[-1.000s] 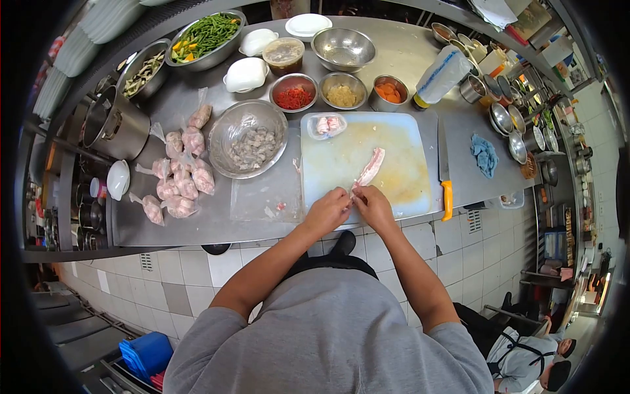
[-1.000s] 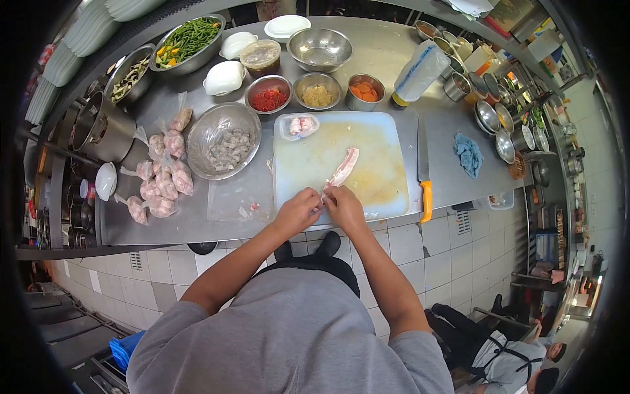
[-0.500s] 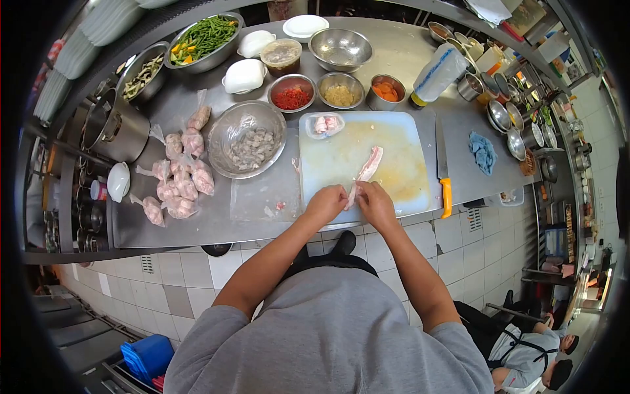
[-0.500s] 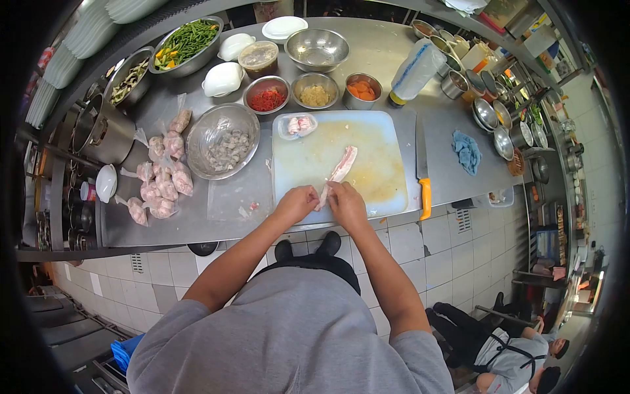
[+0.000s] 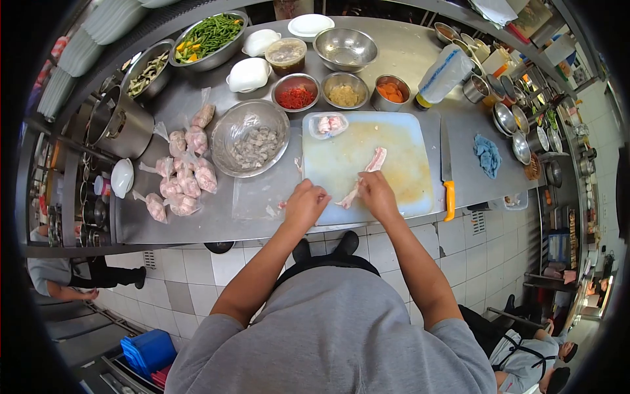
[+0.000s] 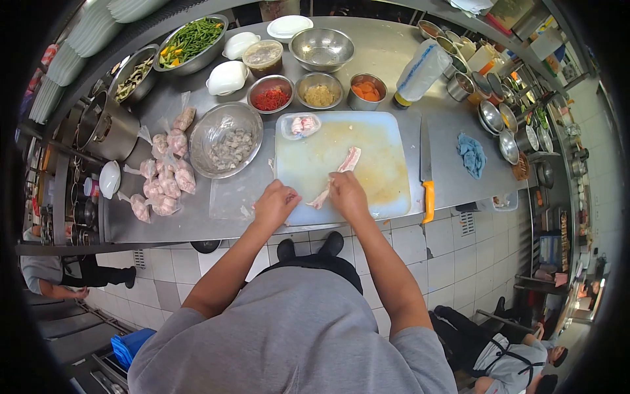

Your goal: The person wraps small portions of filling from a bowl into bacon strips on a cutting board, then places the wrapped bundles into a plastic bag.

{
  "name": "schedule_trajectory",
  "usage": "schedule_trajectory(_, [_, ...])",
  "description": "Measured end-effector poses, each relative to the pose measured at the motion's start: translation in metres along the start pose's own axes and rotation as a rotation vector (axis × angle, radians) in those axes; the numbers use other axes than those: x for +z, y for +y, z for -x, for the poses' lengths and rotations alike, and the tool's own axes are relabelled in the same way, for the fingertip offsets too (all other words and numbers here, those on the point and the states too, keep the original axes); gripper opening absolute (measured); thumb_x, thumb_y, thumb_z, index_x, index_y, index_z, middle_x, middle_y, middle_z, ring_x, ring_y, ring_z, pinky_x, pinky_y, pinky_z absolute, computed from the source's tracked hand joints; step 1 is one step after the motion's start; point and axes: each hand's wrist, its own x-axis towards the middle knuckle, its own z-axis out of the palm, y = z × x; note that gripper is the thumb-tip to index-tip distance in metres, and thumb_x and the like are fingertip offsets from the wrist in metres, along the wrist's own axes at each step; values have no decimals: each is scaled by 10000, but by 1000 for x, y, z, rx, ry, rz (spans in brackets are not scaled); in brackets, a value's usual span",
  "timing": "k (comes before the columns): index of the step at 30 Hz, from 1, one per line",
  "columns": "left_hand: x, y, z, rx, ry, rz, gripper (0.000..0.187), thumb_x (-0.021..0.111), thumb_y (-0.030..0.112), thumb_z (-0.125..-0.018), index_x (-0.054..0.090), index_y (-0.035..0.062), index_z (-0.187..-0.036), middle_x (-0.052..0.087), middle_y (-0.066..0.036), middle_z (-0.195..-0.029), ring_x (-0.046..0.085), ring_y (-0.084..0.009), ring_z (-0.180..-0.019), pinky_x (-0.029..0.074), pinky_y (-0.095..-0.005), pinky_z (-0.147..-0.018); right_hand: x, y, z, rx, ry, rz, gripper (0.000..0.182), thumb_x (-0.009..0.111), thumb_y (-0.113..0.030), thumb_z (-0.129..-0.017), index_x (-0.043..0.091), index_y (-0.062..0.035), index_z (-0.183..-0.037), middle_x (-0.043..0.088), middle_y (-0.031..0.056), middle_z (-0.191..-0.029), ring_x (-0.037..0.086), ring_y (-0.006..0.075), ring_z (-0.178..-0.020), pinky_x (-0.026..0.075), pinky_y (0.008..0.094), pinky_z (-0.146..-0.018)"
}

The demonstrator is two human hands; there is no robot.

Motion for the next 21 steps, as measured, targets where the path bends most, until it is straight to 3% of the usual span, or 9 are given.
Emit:
schedule_trajectory(2, [5, 19, -11, 162, 20, -51, 221, 772, 274, -831, 753, 91, -954, 601, -96, -881, 640, -292, -886, 519, -413, -766, -5, 10, -3, 90, 70, -39, 184, 716, -126, -826, 698, -60, -997, 639, 151, -965, 650, 336, -857, 525, 435, -764])
schedule_trajectory(4, [20, 38, -22, 107, -19, 3, 251, 778, 294, -824, 743, 83, -956, 628, -102, -933, 647, -318, -932, 526, -424, -810, -13, 18, -5, 301, -189, 86, 213, 752, -215, -820, 680, -54, -939, 654, 145, -919, 652, 328, -852, 521, 427, -762])
schedule_trajectory(5, [29, 45, -29, 64, -119, -38, 267, 773, 298, -828, 732, 71, -963, 637, -111, -966, 653, -327, -954, 528, -428, -821, -8, 22, 0, 244, -178, 113, 267, 778, -285, -801, 664, -53, -869, 664, 144, -885, 657, 335, -850, 523, 440, -759])
schedule_trajectory(7, [44, 48, -39, 7, -273, -73, 299, 766, 282, -819, 698, 43, -986, 670, -158, -1028, 670, -351, -989, 536, -444, -845, -5, 16, 2, 227, -180, 137, 255, 776, -274, -798, 666, -51, -856, 663, 148, -890, 660, 342, -846, 524, 448, -756])
schedule_trajectory(13, [50, 43, -49, -39, -315, -46, 249, 732, 211, -788, 686, 32, -954, 705, -199, -961, 692, -368, -898, 548, -448, -801, -6, 12, 4, 247, -168, 174, 180, 742, -202, -788, 663, -44, -827, 667, 161, -886, 663, 364, -827, 533, 456, -750])
schedule_trajectory(16, [51, 34, -53, -85, -360, 109, 255, 702, 192, -801, 660, 19, -984, 705, -215, -906, 689, -399, -878, 542, -471, -783, -16, 20, 10, 367, -184, -50, 185, 733, -204, -793, 667, -38, -843, 672, 161, -878, 662, 361, -819, 532, 449, -751])
schedule_trajectory(18, [52, 28, -52, -155, -337, 229, 261, 699, 184, -812, 644, 30, -1016, 706, -215, -884, 690, -400, -868, 537, -472, -782, -23, 23, 12, 339, -117, -135, 177, 733, -173, -817, 666, -24, -884, 648, 140, -815, 641, 293, -771, 519, 399, -724])
schedule_trajectory(19, [52, 26, -52, -226, -308, 346, 270, 696, 176, -823, 628, 42, -1048, 706, -216, -862, 691, -401, -857, 533, -473, -780, -24, 23, 11, 340, -116, -136, 177, 733, -173, -817, 666, -24, -884, 648, 140, -815, 641, 293, -771, 519, 399, -724])
schedule_trajectory(21, [49, 24, -52, -232, -293, 288, 287, 700, 177, -836, 607, 55, -1079, 706, -214, -866, 692, -399, -850, 532, -473, -773, -27, 21, 8, 289, -190, 52, 157, 730, -154, -835, 698, -27, -922, 659, 141, -858, 642, 299, -773, 519, 404, -717])
